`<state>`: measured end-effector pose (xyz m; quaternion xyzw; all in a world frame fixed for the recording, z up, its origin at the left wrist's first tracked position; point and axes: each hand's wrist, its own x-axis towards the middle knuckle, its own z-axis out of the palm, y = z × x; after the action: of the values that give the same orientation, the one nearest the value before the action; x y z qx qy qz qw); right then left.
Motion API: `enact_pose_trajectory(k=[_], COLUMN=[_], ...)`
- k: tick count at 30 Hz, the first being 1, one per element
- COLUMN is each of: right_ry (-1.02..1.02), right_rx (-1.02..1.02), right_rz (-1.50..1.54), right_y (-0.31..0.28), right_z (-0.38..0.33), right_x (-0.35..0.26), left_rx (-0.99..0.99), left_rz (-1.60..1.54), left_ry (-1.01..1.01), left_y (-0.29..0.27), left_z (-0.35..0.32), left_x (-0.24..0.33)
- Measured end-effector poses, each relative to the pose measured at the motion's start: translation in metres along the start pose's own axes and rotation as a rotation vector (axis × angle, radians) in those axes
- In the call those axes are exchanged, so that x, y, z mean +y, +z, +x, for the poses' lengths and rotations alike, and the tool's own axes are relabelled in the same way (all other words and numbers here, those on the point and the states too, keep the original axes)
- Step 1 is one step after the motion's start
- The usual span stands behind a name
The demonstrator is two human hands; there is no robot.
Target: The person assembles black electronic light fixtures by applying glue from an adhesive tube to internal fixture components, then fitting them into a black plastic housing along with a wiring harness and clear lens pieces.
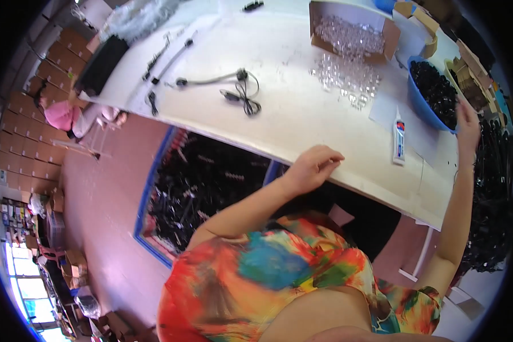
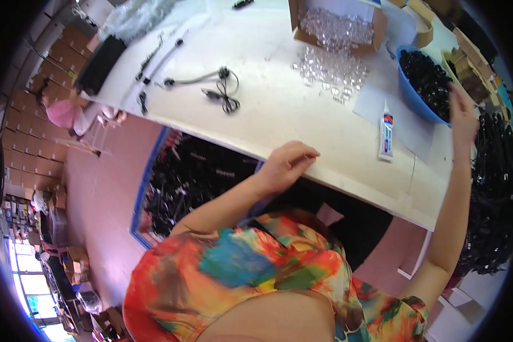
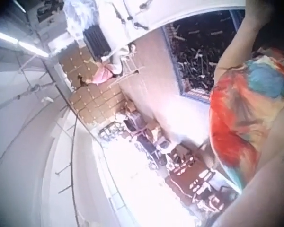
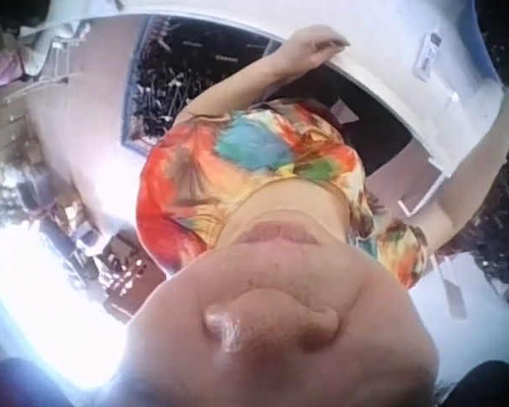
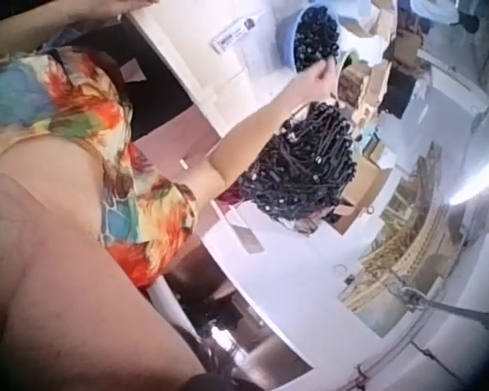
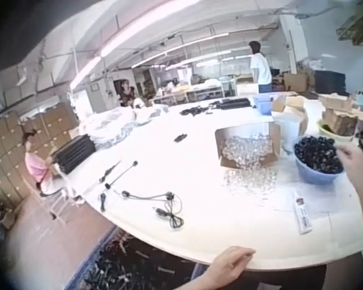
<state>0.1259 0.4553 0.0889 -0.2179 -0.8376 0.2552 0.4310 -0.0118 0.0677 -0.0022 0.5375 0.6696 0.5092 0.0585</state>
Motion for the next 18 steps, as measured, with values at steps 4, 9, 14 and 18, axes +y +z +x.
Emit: enact_pose_trajectory(k=[4,9,14,18], right_ry=[-0.304,-0.467,-0.486,-0.436], right_rx=[-0.262,-0.229,-0.427,-0.459], right_rz=[0.068,0.232,0.290,0.332], right_y=[0.106,0.165,0.190,0.194], right_z=[-0.051,-0.087,-0.108,-0.100], right_x=[-0.128,-0.174,-0.134,-0.128], left_rx=[0.062,0.566,0.424,0.270], left_rz=[-0.339,0.061,0.853,1.059], left_ry=[-0.197,-0.174,-0.191,-0.286], left_y=[-0.013,-0.104,-0.205,-0.219], left_z=[-0.003,0.021,0.018,0.014], left_x=[-0.012,-0.058,-0.114,-0.148])
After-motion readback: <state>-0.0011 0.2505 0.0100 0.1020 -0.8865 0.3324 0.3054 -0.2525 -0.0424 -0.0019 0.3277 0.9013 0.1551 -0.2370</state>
